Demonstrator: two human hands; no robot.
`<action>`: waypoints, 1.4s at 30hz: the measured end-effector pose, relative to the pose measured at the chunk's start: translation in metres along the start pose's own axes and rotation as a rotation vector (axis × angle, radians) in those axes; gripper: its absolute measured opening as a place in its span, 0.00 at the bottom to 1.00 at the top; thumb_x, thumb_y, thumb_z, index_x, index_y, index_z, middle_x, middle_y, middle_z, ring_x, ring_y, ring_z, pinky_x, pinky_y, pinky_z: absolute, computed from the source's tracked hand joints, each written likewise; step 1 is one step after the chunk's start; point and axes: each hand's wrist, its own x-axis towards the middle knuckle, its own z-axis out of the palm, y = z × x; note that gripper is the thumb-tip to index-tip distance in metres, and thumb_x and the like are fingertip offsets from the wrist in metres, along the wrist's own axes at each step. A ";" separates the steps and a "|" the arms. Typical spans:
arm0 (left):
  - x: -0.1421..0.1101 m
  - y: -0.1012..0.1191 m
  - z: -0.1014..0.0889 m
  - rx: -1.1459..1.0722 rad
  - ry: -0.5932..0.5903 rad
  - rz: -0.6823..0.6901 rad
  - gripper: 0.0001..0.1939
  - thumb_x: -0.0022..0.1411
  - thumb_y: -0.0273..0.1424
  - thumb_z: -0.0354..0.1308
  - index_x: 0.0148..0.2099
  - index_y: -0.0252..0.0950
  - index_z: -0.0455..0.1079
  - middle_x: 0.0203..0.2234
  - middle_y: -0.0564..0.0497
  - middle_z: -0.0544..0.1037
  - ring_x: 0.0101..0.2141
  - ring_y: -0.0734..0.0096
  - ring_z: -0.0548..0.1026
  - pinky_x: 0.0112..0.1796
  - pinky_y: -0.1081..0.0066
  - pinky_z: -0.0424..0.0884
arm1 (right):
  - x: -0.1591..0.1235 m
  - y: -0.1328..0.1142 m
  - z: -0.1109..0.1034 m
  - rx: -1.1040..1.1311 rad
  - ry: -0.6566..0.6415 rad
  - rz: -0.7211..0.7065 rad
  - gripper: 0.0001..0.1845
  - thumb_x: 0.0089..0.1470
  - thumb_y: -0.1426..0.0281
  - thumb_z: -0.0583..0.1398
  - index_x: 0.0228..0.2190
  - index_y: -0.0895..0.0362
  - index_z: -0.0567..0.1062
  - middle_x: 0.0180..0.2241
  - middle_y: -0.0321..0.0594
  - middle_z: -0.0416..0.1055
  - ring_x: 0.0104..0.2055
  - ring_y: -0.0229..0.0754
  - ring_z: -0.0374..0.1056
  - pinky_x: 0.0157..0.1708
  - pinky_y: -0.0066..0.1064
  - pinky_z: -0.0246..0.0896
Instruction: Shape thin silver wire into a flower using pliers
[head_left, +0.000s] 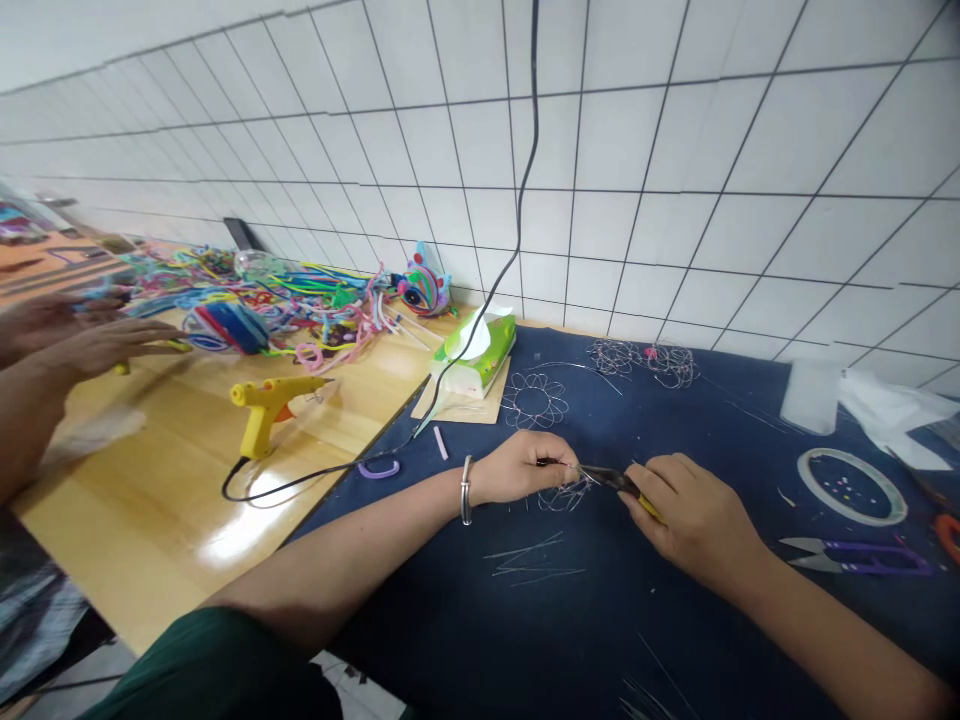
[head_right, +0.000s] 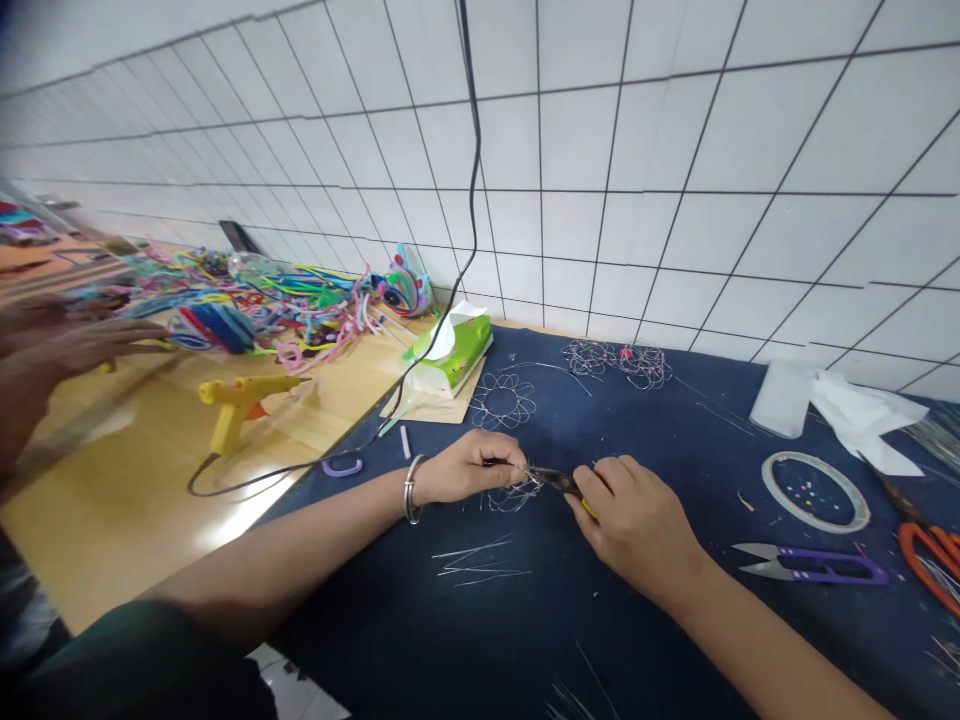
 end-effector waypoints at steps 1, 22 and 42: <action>0.000 0.000 0.000 0.010 0.007 0.003 0.10 0.60 0.30 0.51 0.32 0.29 0.69 0.25 0.52 0.69 0.27 0.79 0.66 0.30 0.78 0.63 | 0.000 0.000 0.001 0.010 0.010 -0.007 0.10 0.54 0.68 0.54 0.36 0.59 0.71 0.29 0.41 0.66 0.32 0.38 0.62 0.34 0.30 0.56; -0.002 -0.008 0.008 -0.322 0.014 -0.116 0.11 0.56 0.33 0.55 0.30 0.28 0.68 0.21 0.53 0.67 0.23 0.81 0.63 0.27 0.78 0.59 | -0.006 -0.007 0.010 0.312 -0.061 0.117 0.11 0.56 0.68 0.52 0.39 0.57 0.70 0.29 0.39 0.68 0.31 0.36 0.64 0.34 0.28 0.61; -0.003 -0.008 0.006 -0.156 0.072 -0.048 0.10 0.57 0.31 0.53 0.30 0.29 0.69 0.22 0.52 0.69 0.24 0.79 0.65 0.28 0.79 0.62 | -0.004 -0.012 -0.001 0.018 -0.024 0.069 0.11 0.53 0.67 0.54 0.36 0.59 0.71 0.29 0.42 0.65 0.33 0.40 0.61 0.35 0.32 0.57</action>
